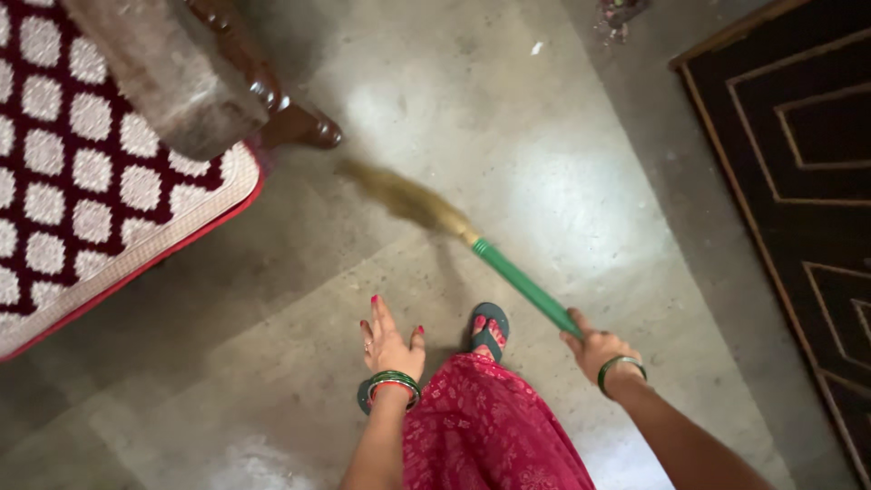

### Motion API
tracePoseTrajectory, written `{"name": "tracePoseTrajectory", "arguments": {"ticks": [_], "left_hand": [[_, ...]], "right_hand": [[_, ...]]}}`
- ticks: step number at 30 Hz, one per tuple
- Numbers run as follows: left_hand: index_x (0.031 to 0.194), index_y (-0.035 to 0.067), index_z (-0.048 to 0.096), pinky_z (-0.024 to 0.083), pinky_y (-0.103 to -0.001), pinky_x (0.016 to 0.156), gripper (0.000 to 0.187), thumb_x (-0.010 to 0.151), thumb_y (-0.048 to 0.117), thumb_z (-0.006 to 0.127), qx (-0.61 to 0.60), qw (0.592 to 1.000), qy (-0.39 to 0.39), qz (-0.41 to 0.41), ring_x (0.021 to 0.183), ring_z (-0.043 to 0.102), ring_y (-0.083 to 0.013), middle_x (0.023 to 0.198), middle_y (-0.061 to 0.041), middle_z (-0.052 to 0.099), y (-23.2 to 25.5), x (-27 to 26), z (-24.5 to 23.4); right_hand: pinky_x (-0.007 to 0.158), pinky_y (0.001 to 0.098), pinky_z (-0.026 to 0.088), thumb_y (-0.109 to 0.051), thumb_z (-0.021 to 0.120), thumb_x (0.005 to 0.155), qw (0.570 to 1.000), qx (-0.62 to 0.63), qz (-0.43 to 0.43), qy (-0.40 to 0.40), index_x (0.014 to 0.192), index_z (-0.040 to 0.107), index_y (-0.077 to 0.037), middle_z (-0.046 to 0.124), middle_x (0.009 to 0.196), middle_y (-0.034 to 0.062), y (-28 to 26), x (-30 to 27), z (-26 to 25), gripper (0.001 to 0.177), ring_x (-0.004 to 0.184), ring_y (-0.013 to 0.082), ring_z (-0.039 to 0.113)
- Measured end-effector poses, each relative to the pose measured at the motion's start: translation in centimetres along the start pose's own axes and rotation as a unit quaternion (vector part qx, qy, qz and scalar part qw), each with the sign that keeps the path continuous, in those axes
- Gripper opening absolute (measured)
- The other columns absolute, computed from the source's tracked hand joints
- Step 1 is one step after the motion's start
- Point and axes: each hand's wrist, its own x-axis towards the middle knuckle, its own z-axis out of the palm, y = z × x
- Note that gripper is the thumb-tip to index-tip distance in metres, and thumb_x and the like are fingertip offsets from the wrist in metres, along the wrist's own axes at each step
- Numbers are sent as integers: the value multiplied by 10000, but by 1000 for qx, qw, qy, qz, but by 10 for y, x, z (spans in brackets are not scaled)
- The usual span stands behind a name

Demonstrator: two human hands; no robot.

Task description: The person sweeps debris across a floor using a broom, moving a floor mat and a cricket bat to reach the edges, and then collects the material into a blue dustpan.

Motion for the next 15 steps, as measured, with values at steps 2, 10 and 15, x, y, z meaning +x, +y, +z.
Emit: {"name": "tracePoseTrajectory", "arguments": {"ticks": [2,10,15], "left_hand": [[1620,200,37,252,-552,1191,1044,846,302,730,21,1000,-2,15,1536,170,-396,1698,-2,163,12,4,0],[1628,200,49,261,-576,1178,1046,842,282,733,60,997,23,52,1535,176,-405,1702,-18,165,37,34,-17],[1617,205,76,261,-587,1182,1041,831,291,754,76,996,5,56,1542,174,-397,1695,-12,180,57,60,-27]], "right_hand": [[979,535,539,-638,366,1003,999,40,11,30,1604,196,-477,707,1212,191,17,13,-20,645,1154,410,671],[942,559,536,-614,402,1000,980,161,10,112,1611,240,-388,719,1151,253,12,18,-94,671,1073,468,679],[948,540,547,-611,372,998,989,121,-66,46,1608,190,-416,715,1166,213,-48,4,-113,666,1080,423,697]]}}
